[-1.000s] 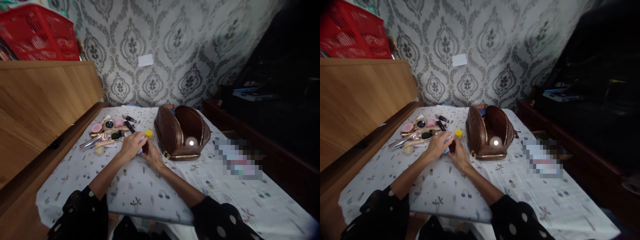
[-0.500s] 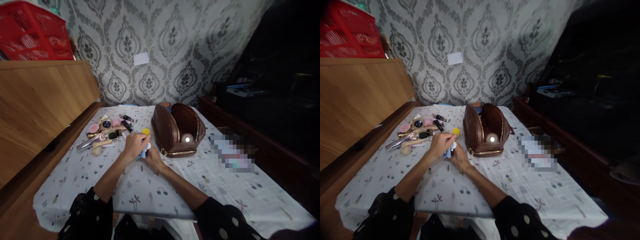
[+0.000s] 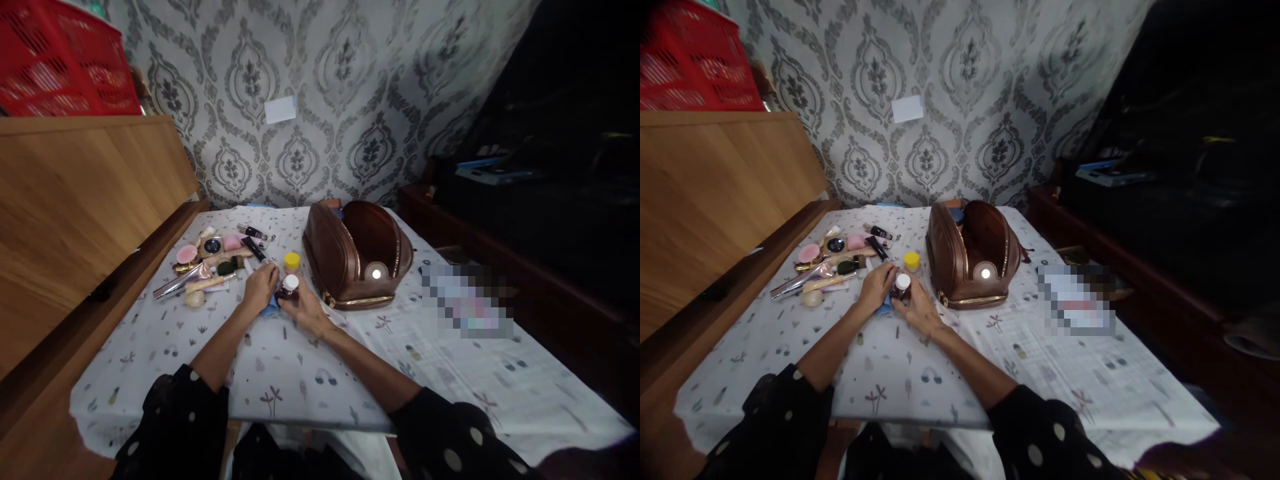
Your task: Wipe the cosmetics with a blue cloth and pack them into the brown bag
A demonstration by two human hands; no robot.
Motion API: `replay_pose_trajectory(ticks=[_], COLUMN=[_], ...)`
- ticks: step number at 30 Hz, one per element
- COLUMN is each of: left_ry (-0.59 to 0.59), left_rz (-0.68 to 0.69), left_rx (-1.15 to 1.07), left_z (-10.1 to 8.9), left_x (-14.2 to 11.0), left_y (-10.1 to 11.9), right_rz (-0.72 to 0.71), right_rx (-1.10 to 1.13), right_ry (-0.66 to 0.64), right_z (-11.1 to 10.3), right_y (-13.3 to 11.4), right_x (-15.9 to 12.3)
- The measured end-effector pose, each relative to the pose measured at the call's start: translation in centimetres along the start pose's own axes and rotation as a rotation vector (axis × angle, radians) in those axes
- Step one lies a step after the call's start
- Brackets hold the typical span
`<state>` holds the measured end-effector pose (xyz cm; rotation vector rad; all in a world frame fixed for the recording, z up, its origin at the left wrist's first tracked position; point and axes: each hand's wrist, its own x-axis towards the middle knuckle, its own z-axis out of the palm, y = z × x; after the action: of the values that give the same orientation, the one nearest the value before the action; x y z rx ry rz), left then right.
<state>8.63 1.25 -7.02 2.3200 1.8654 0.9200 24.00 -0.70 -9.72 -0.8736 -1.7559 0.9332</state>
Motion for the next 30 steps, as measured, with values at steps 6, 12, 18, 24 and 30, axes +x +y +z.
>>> replay_pose_trajectory(ticks=[6,12,18,24,30], left_ry=[-0.035,-0.12,0.117,0.346,0.311], left_rz=[-0.055,-0.147,-0.024,0.014,0.11], left_rx=[0.188,0.198,-0.192,-0.447,-0.539], left_z=[-0.9,-1.0,-0.6,-1.6,-0.3], left_x=[-0.1,-0.1,0.2,0.0,-0.4], left_y=[1.0,1.0,0.8,2.8,3.2], right_rz=[-0.014,-0.023,-0.006,-0.086,-0.152], right_rx=[-0.011,0.013,-0.002,-0.079,-0.129], right_ry=[-0.002,0.034,0.036,0.018,0.048], right_z=[-0.7,-1.4,-1.7,-1.5,-1.4], right_y=[-0.6,-1.1,-0.9,-1.3,-0.6], right_x=[-0.1,-0.2,-0.2,-0.5,-0.6])
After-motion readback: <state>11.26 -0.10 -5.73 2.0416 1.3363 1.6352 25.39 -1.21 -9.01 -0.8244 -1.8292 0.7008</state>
